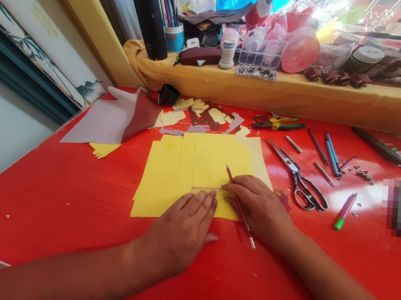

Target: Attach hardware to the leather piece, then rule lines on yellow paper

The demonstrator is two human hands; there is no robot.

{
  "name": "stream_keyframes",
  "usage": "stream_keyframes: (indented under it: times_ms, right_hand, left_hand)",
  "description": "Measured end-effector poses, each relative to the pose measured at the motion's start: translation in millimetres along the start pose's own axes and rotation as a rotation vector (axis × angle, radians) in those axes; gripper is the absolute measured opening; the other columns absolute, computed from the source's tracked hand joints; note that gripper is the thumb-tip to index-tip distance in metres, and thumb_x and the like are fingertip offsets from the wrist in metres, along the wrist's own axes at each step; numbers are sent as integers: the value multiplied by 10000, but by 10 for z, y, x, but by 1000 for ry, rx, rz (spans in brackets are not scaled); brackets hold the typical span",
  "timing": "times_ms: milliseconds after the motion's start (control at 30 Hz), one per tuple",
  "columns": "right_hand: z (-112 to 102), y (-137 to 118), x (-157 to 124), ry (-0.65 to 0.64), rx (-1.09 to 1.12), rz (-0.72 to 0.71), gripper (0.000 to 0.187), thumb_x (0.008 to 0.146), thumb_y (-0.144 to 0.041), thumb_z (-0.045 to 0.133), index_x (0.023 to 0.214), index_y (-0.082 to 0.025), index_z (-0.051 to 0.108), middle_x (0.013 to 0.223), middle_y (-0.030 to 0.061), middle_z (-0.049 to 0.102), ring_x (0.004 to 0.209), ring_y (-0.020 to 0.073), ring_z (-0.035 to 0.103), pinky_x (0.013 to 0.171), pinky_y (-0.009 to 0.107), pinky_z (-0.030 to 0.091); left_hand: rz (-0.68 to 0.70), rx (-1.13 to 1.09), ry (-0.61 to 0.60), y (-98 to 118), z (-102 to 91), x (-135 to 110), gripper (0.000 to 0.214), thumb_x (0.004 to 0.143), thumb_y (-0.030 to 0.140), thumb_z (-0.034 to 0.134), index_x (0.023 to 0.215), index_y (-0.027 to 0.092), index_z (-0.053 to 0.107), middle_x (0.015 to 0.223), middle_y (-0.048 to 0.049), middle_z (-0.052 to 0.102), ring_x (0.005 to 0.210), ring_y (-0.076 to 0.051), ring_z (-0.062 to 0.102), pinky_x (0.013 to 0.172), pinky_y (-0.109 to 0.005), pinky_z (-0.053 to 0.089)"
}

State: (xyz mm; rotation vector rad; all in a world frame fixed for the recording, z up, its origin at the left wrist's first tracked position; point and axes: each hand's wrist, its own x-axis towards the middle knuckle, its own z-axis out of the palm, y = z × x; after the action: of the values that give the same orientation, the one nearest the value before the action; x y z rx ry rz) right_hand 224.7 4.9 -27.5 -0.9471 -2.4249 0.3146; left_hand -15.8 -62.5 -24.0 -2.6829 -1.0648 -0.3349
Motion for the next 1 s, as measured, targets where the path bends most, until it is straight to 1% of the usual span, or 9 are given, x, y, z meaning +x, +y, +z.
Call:
stream_keyframes:
  times_ms: [133,333,500,700,867,1000]
  right_hand:
    - [-10,-9,18,17,9,-9,201,1077,-202,566,1234,-221,691,1072,108,738,970,257,687,843,420,593]
    - [-33,-12,30,19,27,2,185,1059,-181,595,1216,-219,687,1090,104,745,993,256,700,853,412,605]
    - [-30,2,27,47,29,16,187,1055,-186,602,1210,-229,696,1094,98,760,1002,251,728,847,390,623]
    - [-45,-16,61,53,44,53,203,1045,-177,602,1202,-266,695,1065,85,772,978,247,752,832,376,643]
    - [-63,-26,82,51,55,56,191,1047,-172,591,1177,-258,701,1050,85,778,981,247,756,839,378,647]
    - [-65,-21,80,57,61,59,186,1040,-166,602,1165,-248,712,1048,85,782,986,248,757,849,377,645]
  left_hand:
    - [-13,-11,26,25,-8,0,514,1138,367,397,1414,2,630,1500,-207,638,1353,-330,620,1145,-447,418]
    - [-15,-36,0,21,-24,-8,526,1130,381,430,1441,0,613,1528,-203,614,1397,-335,585,1175,-448,404]
    - [-28,-69,4,-1,-26,-15,535,1123,409,450,1445,15,617,1532,-182,617,1411,-312,576,1210,-428,382]
    - [-38,-80,11,-21,-10,-12,541,1115,432,463,1437,30,629,1531,-166,624,1405,-289,586,1205,-404,401]
    - [-41,-96,17,-17,7,-25,532,1112,423,471,1432,29,630,1526,-172,626,1404,-292,590,1227,-404,379]
    - [-41,-104,21,-20,-6,-11,520,1115,413,467,1420,27,637,1504,-171,646,1391,-294,603,1218,-406,389]
